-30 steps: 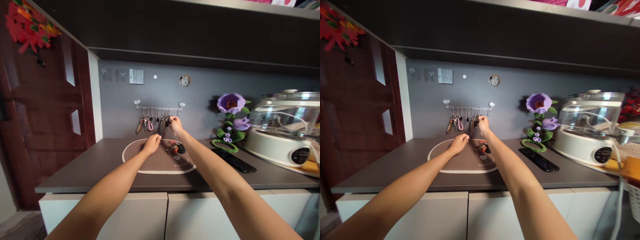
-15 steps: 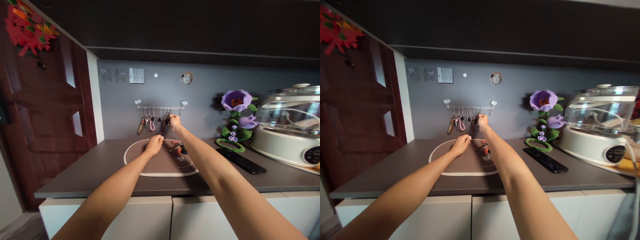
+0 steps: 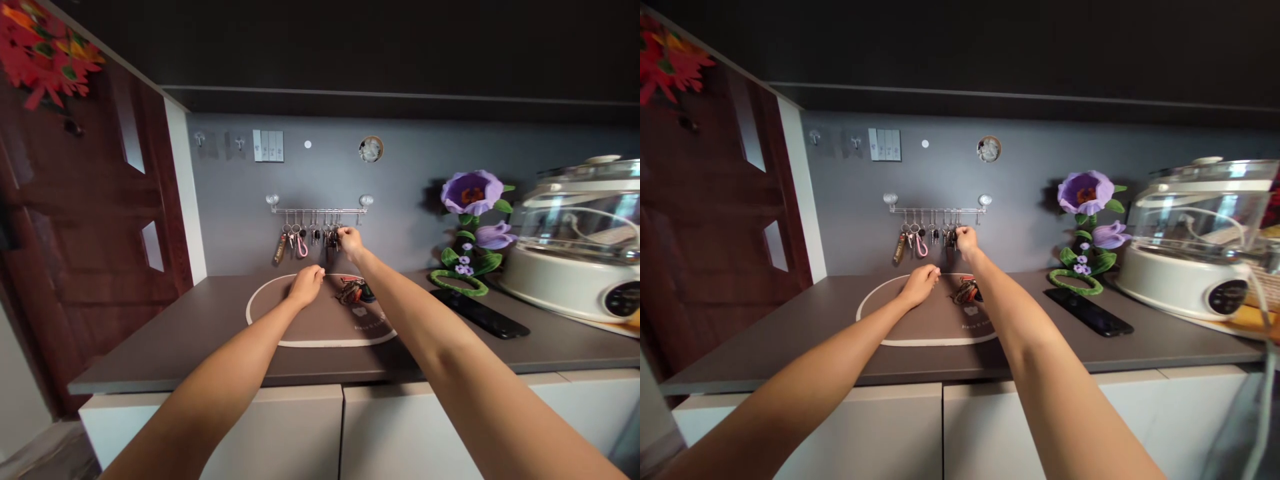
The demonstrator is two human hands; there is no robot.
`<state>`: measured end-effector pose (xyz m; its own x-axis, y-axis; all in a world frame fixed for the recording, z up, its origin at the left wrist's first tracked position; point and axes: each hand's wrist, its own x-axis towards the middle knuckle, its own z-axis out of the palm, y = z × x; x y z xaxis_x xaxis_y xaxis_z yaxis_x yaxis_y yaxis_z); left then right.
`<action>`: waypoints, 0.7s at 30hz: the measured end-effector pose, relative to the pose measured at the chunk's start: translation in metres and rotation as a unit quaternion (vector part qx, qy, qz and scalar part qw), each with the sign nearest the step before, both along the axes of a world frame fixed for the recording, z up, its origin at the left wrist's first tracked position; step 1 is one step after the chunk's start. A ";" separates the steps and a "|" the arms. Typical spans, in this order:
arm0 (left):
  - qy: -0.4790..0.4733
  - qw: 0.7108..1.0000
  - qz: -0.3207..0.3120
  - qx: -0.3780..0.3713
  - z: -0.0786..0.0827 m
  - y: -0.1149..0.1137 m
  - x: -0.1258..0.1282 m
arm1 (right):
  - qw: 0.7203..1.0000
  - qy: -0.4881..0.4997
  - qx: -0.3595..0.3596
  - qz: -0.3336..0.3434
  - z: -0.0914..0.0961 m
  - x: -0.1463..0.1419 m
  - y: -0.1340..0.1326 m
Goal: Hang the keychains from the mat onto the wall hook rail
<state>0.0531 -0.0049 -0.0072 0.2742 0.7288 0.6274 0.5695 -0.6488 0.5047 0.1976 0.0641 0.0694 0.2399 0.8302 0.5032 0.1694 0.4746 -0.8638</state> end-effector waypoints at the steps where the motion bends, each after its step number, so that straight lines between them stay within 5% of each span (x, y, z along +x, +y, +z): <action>1: 0.001 1.000 -0.002 0.000 0.000 0.000 0.000 | 1.000 0.013 -0.013 0.002 0.002 0.000 -0.002; 10: 0.002 0.999 -0.032 -0.017 -0.001 -0.002 0.001 | 0.995 0.047 -0.061 0.060 0.009 0.005 -0.021; 21: 0.024 0.997 -0.068 -0.031 0.002 -0.009 0.003 | 0.995 -0.022 -0.054 0.075 -0.002 0.021 -0.018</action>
